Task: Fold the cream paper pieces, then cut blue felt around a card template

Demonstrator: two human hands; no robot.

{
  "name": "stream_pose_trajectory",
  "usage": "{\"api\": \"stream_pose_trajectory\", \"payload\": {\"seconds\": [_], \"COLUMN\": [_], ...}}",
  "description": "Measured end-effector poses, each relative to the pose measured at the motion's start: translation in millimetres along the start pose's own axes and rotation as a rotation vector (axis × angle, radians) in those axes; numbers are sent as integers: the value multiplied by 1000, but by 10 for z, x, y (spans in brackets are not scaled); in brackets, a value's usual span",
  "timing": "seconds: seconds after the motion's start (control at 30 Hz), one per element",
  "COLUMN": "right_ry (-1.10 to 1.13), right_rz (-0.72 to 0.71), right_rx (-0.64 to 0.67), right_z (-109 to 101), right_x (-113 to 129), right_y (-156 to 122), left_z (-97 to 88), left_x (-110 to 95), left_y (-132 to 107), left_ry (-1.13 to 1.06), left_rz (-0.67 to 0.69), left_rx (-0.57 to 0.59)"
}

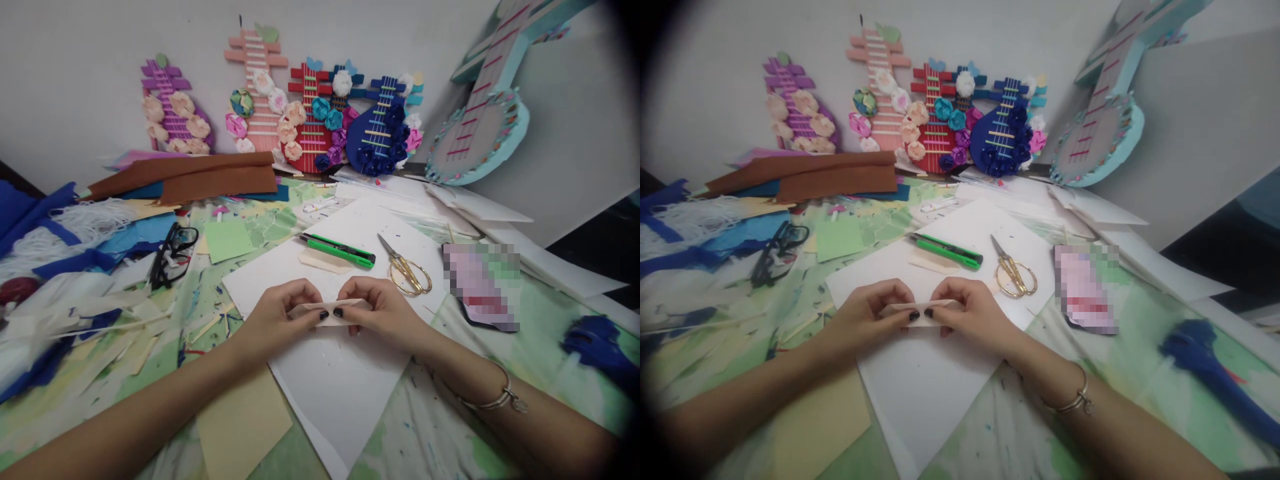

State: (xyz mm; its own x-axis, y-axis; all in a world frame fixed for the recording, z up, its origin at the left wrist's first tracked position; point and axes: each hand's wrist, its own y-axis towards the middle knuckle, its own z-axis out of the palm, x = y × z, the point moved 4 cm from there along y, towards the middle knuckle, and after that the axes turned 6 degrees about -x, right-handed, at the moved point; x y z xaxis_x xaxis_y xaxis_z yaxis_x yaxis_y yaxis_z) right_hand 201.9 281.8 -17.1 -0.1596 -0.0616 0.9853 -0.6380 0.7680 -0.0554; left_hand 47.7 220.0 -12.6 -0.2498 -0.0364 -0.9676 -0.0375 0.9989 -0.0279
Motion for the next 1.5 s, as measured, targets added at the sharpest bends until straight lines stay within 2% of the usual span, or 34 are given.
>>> {"api": "stream_pose_trajectory", "payload": {"seconds": [0.13,0.33,0.47,0.57,0.7,0.83,1.0,1.07,1.2,1.33,1.5], "right_ry": [174,321,329,275,235,157,34,24,63,-15,3], "right_rz": [10,-54,-42,-37,-145,-227,-315,-341,-390,-445,-430], "right_rx": [22,52,74,74,117,115,176,124,-50,-20,-54], "right_z": [7,-19,-14,7,45,50,64,35,-33,33,56], "right_x": [33,-6,-20,15,90,112,140,158,192,200,184], "right_y": [-7,-3,-22,-38,-50,-55,-77,-78,-90,-120,-115], "left_z": [-23,-80,-97,-109,-142,-165,-173,-165,-112,-57,-32], "left_x": [31,48,55,56,115,110,42,10,-61,-144,-213], "left_y": [10,14,-23,-29,7,33,23,10,-40,-109,-150], "left_ry": [-170,-397,-517,-497,-347,-314,-406,-411,-250,83,367], "left_rz": [-124,-78,-124,-108,-92,-18,-2,7,106,309,461], "left_rx": [10,7,13,-27,-169,-256,-289,-272,-174,-137,-143]}}
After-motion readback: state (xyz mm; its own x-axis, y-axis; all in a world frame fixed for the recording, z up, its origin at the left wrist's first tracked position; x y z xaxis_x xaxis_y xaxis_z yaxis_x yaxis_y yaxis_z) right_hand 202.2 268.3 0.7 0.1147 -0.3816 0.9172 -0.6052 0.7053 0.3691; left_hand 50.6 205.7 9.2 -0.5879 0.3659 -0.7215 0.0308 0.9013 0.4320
